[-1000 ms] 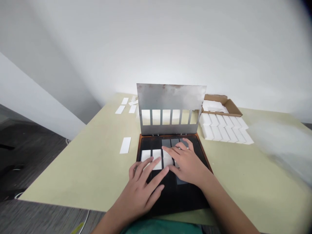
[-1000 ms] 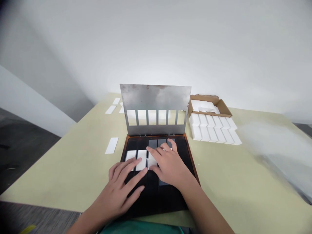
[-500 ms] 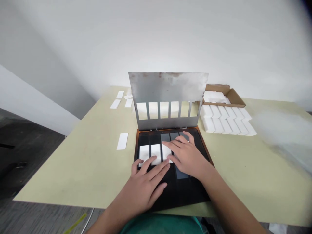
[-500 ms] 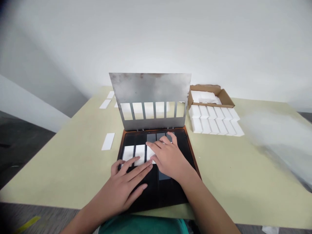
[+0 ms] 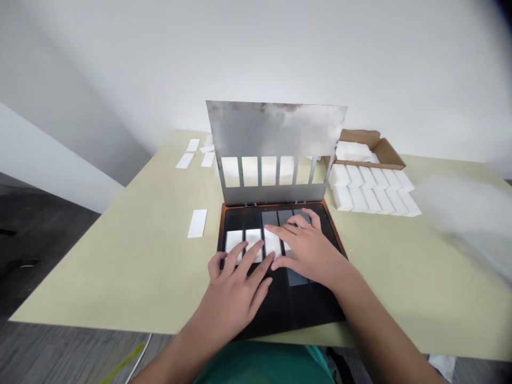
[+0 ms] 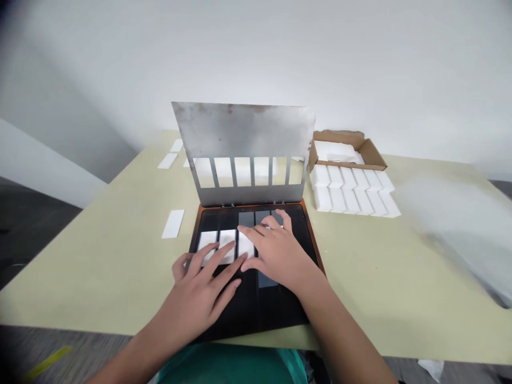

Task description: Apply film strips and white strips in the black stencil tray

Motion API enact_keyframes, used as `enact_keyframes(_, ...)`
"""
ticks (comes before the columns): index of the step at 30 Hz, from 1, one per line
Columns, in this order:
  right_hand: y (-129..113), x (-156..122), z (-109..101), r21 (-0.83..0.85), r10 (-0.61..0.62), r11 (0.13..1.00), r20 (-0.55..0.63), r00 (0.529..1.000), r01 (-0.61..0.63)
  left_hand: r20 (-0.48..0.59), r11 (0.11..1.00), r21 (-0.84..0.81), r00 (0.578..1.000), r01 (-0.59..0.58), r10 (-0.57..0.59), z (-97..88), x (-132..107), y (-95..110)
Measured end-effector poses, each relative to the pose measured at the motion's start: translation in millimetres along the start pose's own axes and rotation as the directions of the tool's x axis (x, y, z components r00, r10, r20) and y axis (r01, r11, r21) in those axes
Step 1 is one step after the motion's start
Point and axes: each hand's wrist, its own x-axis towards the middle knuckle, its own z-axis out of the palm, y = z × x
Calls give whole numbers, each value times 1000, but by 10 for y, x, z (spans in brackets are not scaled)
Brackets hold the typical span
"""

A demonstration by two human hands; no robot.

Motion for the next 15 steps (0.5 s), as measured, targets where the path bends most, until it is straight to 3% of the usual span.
enact_keyframes(15, 45, 90, 117, -47, -8, 999, -25, 1000, 6, -13, 999, -15, 999, 30, -30, 38, -44, -3)
